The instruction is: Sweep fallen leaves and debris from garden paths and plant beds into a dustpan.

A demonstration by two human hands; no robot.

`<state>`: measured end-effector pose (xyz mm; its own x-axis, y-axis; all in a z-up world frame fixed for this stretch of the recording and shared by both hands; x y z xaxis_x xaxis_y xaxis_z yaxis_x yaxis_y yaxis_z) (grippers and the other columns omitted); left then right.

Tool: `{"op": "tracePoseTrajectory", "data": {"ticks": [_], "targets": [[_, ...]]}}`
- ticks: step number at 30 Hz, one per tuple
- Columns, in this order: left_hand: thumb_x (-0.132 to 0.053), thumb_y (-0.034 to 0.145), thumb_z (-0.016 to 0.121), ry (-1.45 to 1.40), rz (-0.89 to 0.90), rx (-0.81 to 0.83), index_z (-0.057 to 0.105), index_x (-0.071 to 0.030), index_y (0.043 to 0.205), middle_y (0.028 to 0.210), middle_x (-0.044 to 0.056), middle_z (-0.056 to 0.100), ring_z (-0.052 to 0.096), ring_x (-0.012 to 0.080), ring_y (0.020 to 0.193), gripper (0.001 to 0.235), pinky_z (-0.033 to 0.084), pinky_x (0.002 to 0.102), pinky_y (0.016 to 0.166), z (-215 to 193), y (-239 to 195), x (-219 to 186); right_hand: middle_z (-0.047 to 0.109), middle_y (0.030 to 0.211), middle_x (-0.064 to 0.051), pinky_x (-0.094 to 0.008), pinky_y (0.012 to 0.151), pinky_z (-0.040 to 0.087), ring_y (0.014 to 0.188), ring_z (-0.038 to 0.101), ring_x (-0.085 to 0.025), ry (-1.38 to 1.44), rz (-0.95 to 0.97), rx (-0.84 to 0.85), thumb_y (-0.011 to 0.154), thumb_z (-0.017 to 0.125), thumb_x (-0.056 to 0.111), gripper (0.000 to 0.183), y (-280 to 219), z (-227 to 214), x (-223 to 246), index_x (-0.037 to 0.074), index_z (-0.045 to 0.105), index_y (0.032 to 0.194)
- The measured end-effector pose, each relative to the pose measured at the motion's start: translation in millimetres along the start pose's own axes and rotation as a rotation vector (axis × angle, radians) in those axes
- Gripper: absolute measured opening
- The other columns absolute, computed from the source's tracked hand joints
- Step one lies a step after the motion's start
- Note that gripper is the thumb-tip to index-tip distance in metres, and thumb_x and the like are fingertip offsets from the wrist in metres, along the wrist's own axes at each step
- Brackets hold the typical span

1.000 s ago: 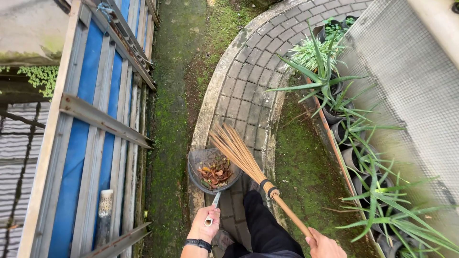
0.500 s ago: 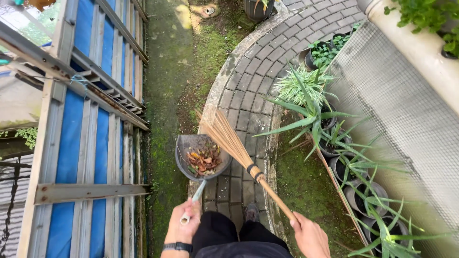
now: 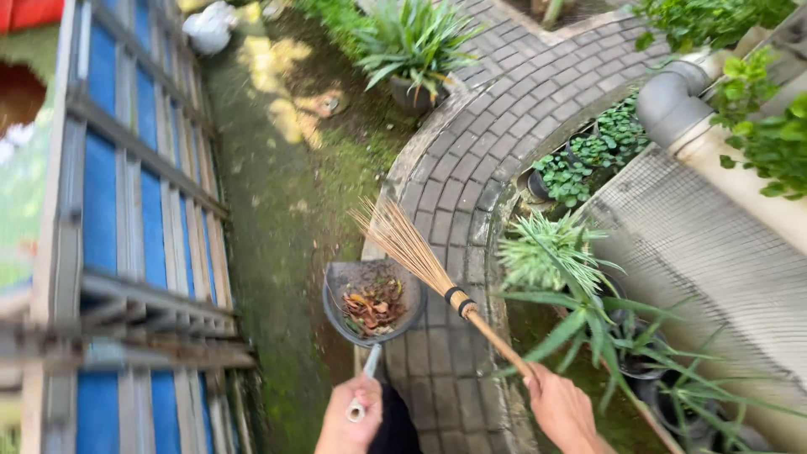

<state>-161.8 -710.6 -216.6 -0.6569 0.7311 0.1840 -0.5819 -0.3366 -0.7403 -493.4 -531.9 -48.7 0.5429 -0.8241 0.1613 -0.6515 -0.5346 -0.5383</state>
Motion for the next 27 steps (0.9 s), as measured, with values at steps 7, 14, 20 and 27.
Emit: {"op": "tracePoseTrajectory", "data": {"ticks": [7, 14, 20, 27], "targets": [[-0.002, 0.099, 0.047, 0.165, -0.135, -0.147, 0.042, -0.002, 0.098, 0.068, 0.003, 0.044, 0.04, 0.0073, 0.047, 0.005, 0.035, 0.019, 0.038, 165, 76, -71, 0.078, 0.095, -0.015, -0.048, 0.086, 0.057, 0.097, 0.074, -0.036, 0.166, 0.104, -0.089, 0.097, 0.055, 0.043, 0.041, 100, -33, 122, 0.021, 0.068, 0.129], [-0.009, 0.099, 0.056, 0.287, -0.414, -0.139, 0.038, -0.004, 0.09, 0.064, 0.002, 0.041, 0.043, 0.0099, 0.047, 0.021, 0.037, 0.023, 0.04, 285, 209, -119, 0.078, 0.105, -0.015, -0.047, 0.093, 0.055, 0.106, 0.072, -0.037, 0.472, 0.325, -0.047, 0.096, 0.051, 0.056, 0.05, 213, -54, 177, 0.021, 0.073, 0.124], [-0.003, 0.099, 0.053, 0.343, -0.431, -0.093, 0.043, 0.0, 0.09, 0.066, 0.005, 0.045, 0.043, 0.011, 0.047, 0.013, 0.038, 0.022, 0.04, 435, 322, -105, 0.079, 0.091, -0.01, -0.045, 0.088, 0.056, 0.093, 0.075, -0.03, 0.545, 0.312, -0.118, 0.097, 0.05, 0.057, 0.05, 415, -20, 146, 0.015, 0.075, 0.111], [-0.009, 0.101, 0.052, 0.414, -0.761, 0.074, 0.033, -0.008, 0.081, 0.06, 0.002, 0.038, 0.043, 0.0127, 0.049, 0.027, 0.037, 0.025, 0.044, 563, 547, -97, 0.075, 0.069, -0.015, -0.039, 0.066, 0.059, 0.067, 0.074, -0.024, 0.945, 0.197, -0.127, 0.091, 0.065, 0.046, 0.043, 735, 35, 65, 0.006, 0.076, 0.103]]}}
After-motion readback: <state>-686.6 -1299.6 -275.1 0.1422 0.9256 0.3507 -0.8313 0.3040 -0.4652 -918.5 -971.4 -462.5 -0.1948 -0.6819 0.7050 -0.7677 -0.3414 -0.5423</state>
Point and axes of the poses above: each hand's wrist, its own y-axis towards the middle knuckle, its own z-axis out of the palm, x = y × z, the point moved 1 cm from there along y, towards the middle knuckle
